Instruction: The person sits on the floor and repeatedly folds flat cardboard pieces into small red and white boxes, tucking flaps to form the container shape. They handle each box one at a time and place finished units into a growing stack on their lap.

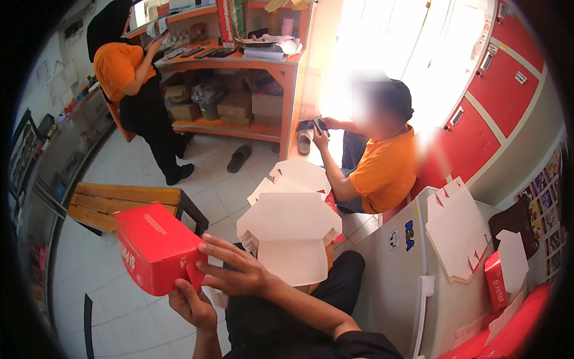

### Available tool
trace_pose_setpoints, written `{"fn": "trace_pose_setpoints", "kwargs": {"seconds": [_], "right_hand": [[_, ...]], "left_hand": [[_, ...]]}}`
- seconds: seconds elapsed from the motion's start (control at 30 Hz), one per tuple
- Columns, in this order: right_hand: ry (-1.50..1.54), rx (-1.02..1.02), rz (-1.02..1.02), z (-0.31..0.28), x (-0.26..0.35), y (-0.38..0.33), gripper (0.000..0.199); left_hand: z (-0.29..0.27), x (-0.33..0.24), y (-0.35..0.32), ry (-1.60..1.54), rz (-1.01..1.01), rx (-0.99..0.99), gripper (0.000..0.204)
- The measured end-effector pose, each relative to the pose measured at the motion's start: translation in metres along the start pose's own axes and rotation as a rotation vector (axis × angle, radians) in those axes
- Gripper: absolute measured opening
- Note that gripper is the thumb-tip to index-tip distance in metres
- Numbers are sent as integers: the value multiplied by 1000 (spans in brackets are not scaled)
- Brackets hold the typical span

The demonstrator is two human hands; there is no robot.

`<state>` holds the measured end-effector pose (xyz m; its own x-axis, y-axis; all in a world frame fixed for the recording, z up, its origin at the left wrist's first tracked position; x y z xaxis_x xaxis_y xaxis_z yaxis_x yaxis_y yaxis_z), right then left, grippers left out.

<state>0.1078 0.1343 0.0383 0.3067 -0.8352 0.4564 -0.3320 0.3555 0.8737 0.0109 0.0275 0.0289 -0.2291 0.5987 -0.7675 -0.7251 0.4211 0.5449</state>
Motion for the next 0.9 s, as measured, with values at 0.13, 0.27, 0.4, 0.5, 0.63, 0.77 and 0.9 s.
{"fn": "trace_pose_setpoints", "kwargs": {"seconds": [0.13,0.27,0.4,0.5,0.63,0.77,0.9], "right_hand": [[16,65,-5,-14,14,32,42],[17,300,-2,-24,43,48,43],[-164,209,25,-29,59,42,45],[-226,92,3,-27,56,39,44],[-106,39,142,-35,54,51,47],[-100,251,303,-54,43,56,48],[134,341,522,-93,24,48,56]], "left_hand": [[2,-18,16,6,68,139,46],[-4,-49,38,30,54,164,46],[2,-42,4,-31,79,177,53],[19,-35,-12,-247,-41,215,59],[19,-33,-11,-316,-257,395,64],[-18,-30,18,-227,-324,582,76],[-62,-30,66,-420,-74,681,79]]}}
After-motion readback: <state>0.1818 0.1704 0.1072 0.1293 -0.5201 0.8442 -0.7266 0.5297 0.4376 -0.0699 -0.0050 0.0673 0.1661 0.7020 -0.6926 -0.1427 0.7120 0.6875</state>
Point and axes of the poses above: each hand's wrist, its own y-axis towards the middle knuckle, its own z-axis out of the palm, x = y × z, the point moved 4 cm from there along y, towards the middle knuckle, and after that the axes turned 7 degrees about z, right-handed, at the moved point
